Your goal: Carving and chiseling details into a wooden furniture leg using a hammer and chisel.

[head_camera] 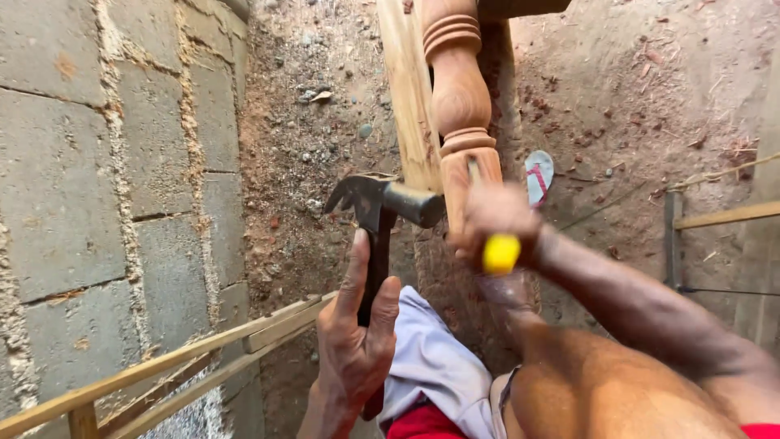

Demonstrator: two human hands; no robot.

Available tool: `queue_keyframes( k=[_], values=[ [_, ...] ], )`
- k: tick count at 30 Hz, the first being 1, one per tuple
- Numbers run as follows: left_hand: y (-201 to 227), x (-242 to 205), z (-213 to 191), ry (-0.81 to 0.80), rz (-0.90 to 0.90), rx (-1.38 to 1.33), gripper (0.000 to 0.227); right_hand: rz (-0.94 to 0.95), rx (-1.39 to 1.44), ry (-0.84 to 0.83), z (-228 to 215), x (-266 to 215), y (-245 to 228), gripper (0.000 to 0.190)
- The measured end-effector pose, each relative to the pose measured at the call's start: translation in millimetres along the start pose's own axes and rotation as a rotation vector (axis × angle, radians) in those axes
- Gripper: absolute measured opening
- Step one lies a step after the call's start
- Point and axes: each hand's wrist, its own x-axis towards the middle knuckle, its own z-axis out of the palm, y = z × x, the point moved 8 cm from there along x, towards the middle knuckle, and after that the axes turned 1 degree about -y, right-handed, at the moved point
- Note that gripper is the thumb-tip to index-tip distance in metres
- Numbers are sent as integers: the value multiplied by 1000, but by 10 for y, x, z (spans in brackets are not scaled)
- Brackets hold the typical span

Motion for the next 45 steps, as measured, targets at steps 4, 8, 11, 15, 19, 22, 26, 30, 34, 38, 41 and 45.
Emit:
queue_keyframes(
  k=[4, 8, 11, 15, 19, 22, 26, 30, 34, 38, 41, 45],
  values=[
    [87, 31, -20, 20, 79, -36, 62, 276, -174, 294, -743, 245, 700, 21],
    [-85, 74, 93, 35, -84, -69, 74, 799, -454, 87, -992, 51, 1167, 37],
    [-488, -4, 376, -4, -361, -106, 76, 1497, -397, -375, -576, -462, 1313, 66],
    [-1019, -275, 795, -59, -483, -81, 69, 1628, -233, -457, -81, -1247, 1468, 101],
    [-1634, -843, 1176, -193, -471, 129, 72, 1536, 87, -151, 37, -1227, 1574, 86],
    [-1714, -1089, 1351, -383, -564, 287, 75, 1665, 194, -45, 134, -1523, 1736, 82],
    [-1530, -964, 1393, -569, -659, 399, 73, 1754, -170, -264, -23, -1800, 1779, 79],
    [-1307, -166, 1426, -274, -448, 332, 95, 1722, -17, -30, -80, -1819, 1719, 81],
    [-1807, 605, 2183, -235, -578, 1, 138, 1428, 12, -95, 71, -1503, 1652, 96],
    [-1899, 658, 2319, -171, -752, -17, 118, 1631, 68, 17, 111, -1572, 1584, 94],
    [-1907, 711, 2262, -185, -724, -61, 119, 1609, 4, 29, 80, -1408, 1589, 81],
    [-1966, 712, 2253, -183, -680, -3, 113, 1654, -84, -57, 75, -1352, 1479, 65]
  ],
)
